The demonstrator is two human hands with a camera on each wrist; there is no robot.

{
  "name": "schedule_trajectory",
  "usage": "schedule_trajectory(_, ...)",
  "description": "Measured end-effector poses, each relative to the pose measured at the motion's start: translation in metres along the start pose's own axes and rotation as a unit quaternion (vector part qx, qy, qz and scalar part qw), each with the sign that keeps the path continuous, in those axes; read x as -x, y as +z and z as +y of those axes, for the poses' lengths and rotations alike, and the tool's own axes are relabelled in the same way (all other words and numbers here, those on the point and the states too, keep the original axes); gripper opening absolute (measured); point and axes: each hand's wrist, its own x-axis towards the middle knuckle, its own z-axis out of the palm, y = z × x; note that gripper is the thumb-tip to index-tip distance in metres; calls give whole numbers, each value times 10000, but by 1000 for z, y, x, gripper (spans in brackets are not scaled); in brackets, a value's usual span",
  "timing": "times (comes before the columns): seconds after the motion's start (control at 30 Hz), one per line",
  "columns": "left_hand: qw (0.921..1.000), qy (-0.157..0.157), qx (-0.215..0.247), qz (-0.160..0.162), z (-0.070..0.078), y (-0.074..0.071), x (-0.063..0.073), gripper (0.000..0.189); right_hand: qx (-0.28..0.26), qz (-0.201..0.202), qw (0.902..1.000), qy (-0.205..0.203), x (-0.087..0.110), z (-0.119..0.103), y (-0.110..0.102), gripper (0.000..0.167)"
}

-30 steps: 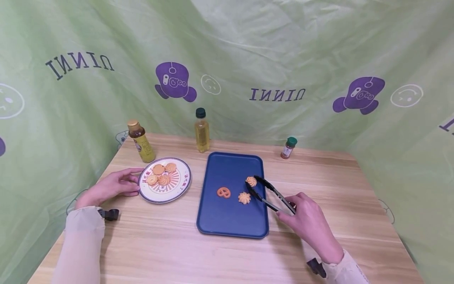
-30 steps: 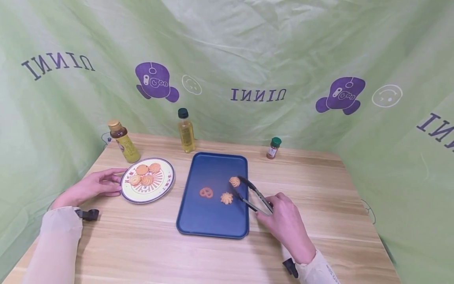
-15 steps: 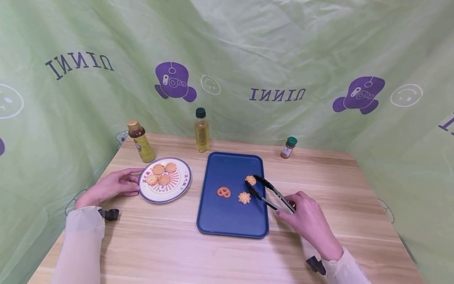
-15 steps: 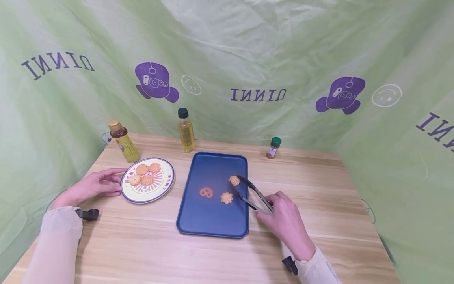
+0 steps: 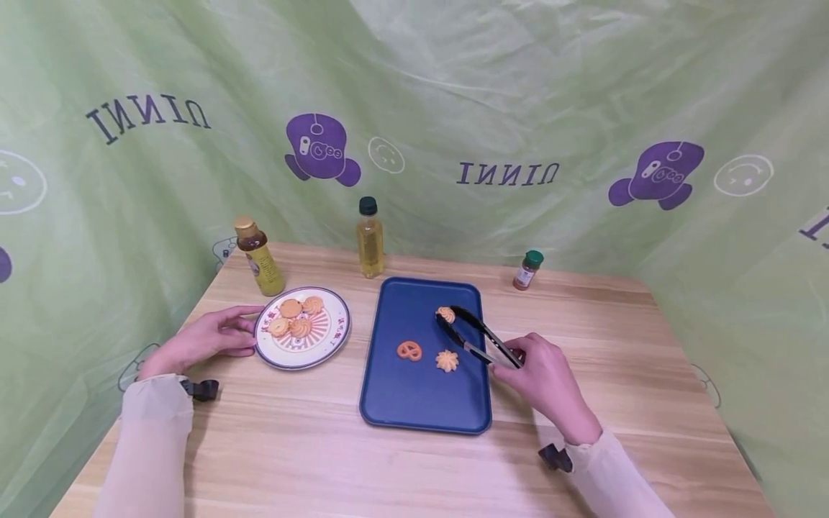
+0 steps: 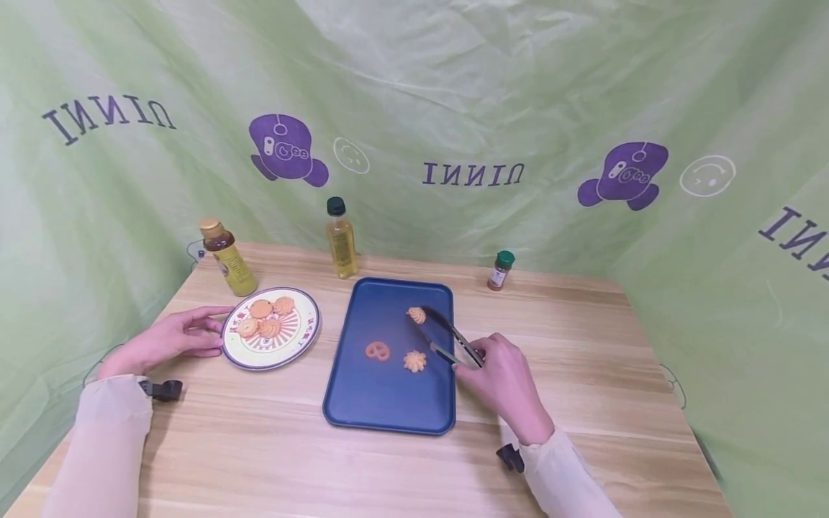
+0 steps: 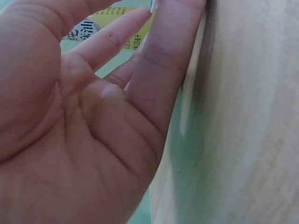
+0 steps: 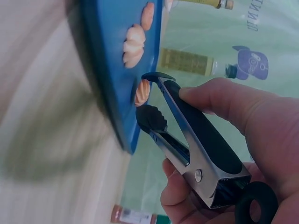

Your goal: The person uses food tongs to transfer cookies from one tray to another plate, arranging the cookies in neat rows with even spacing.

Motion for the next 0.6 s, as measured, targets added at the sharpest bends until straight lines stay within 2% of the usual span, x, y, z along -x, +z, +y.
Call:
schedule_trajectory(0.2,10000,14,37,5,0,0,-1,85,-132,-142,9998,2,-10,-19,6,43)
schedule_trajectory(0.4,10000,1,10,-3,1,0,0,85,-137,-229,9992,-289,-18,-42,19,45)
schedule_trajectory(0.6,9998,-30,178,-32,1,1,0,84,-300,-321,9971,-617,-21,-66,35,43)
